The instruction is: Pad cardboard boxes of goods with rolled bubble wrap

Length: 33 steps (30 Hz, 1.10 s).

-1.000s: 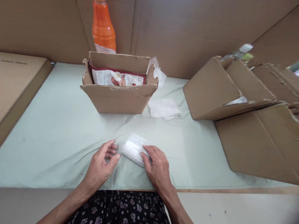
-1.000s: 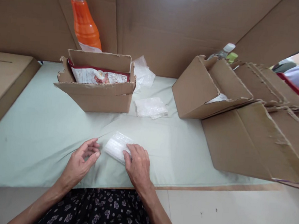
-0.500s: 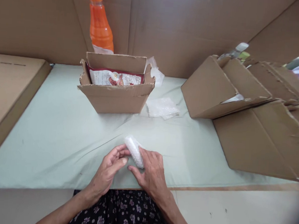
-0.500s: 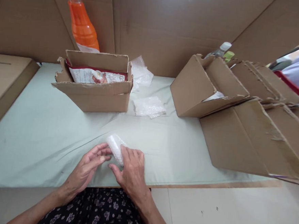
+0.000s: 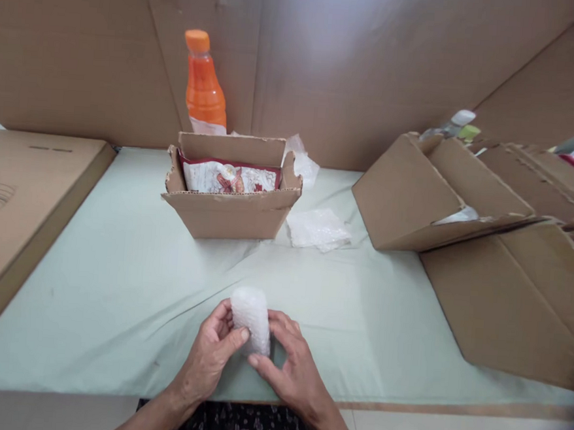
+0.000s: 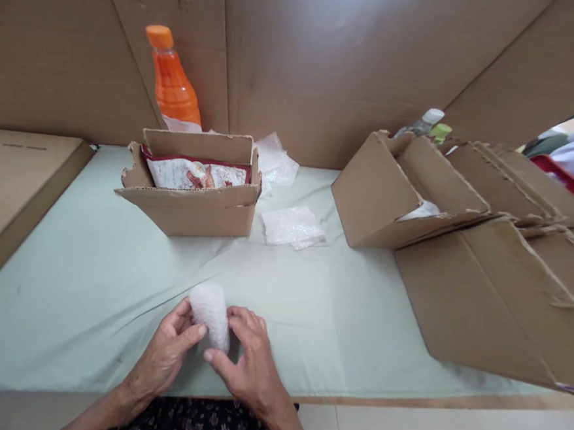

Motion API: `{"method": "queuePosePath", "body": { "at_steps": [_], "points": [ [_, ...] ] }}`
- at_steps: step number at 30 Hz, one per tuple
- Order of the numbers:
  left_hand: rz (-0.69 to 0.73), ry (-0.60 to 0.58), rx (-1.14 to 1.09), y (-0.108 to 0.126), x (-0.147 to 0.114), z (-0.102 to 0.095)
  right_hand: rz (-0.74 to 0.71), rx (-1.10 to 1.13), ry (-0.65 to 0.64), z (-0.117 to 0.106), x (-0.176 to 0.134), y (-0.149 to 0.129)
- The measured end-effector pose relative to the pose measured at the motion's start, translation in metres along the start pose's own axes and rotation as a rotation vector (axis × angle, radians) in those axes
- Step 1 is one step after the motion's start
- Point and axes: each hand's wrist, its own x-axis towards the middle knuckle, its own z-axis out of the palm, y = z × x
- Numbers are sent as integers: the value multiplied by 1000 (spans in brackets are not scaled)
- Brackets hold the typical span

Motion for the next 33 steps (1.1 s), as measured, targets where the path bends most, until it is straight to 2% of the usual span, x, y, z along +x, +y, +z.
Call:
{"method": "queuePosePath", "body": {
  "at_steps": [3,7,10,13,16,18,20,21,22,23,25,26,28,30,33],
  "points": [
    [28,-38,159,5,4,-6,51,149,-49,-14,6,5],
    [66,-201,434,10,9,-9,97,214,-158,-30,20,9],
    [131,-269,622,1,15,-13,116,191,-258,-36,30,10],
    [196,-287,764,-15,23,-25,96,61,-307,-37,41,10],
    [387,-360,843,-14,32,-35,8,-50,-402,-49,57,-2],
    [614,-404,848,7,36,-39,-73,-91,-411,-71,72,-19],
    [861,-319,875,45,40,-40,-170,-124,-303,-101,94,-42],
    [973,-214,916,68,43,-40,-224,-141,-199,-117,107,-55],
    [1042,-56,981,91,46,-41,-276,-168,-71,-132,123,-68],
    [1065,76,1083,113,51,-41,-317,-206,55,-143,140,-79],
    [1175,316,1200,148,64,-42,-369,-296,223,-153,180,-98],
    [1204,379,1244,159,72,-43,-382,-338,241,-150,202,-103],
    [1235,394,1296,167,87,-44,-401,-400,152,-134,246,-107],
    [1247,348,1317,163,98,-45,-365,-486,-13,-110,283,-104],
    [1265,345,1313,149,103,-46,-316,-693,-299,-78,313,-95]
  ]
}}
